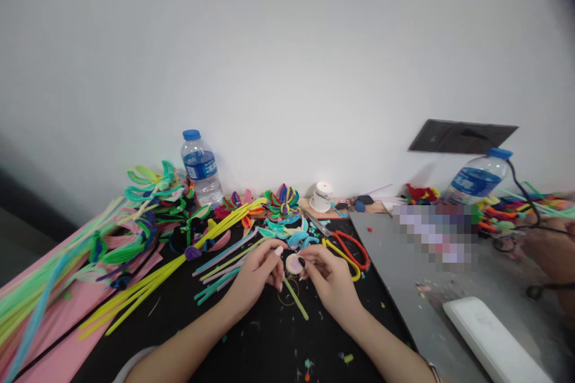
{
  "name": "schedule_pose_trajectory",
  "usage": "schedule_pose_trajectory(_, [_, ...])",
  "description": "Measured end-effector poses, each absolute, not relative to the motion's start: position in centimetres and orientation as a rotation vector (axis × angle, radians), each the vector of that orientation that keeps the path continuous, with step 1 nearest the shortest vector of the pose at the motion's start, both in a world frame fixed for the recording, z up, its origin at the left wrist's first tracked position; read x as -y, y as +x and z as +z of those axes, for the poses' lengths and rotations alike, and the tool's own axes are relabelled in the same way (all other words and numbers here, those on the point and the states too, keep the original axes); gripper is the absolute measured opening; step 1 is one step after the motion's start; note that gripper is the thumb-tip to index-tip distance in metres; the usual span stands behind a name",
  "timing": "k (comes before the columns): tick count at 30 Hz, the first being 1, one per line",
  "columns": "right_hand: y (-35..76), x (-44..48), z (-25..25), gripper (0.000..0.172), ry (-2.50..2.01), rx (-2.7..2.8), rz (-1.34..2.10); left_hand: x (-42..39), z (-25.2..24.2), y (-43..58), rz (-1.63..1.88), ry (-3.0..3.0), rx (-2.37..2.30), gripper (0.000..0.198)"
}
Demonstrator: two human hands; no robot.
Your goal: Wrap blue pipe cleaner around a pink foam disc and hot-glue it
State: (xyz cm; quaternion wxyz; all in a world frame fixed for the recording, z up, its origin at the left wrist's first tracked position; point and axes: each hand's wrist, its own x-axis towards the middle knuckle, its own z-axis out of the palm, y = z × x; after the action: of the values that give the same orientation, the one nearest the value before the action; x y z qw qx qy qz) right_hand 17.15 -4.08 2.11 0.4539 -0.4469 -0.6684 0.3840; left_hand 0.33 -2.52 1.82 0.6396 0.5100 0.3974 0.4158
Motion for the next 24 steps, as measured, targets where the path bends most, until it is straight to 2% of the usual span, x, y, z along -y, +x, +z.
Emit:
schedule_pose_trajectory(5, [17.18,3.93,2.1,0.01,-1.101,1.653,0.95,2.54,1.47,0.32,0.894,1.16,-0.87,0.023])
schedule_pose_trajectory(14, [17.0,3.94,2.26,0.008,-1.094,1.657,1.033,2.79,1.64,0.4,0.993,1.387,-0.893,0.022])
schedule_pose_trajectory(24, [16.87,3.97,2.12,0.013,-1.116,1.604,1.163,2.47,1.54,0.4,0.99,1.411,-0.904,0.01])
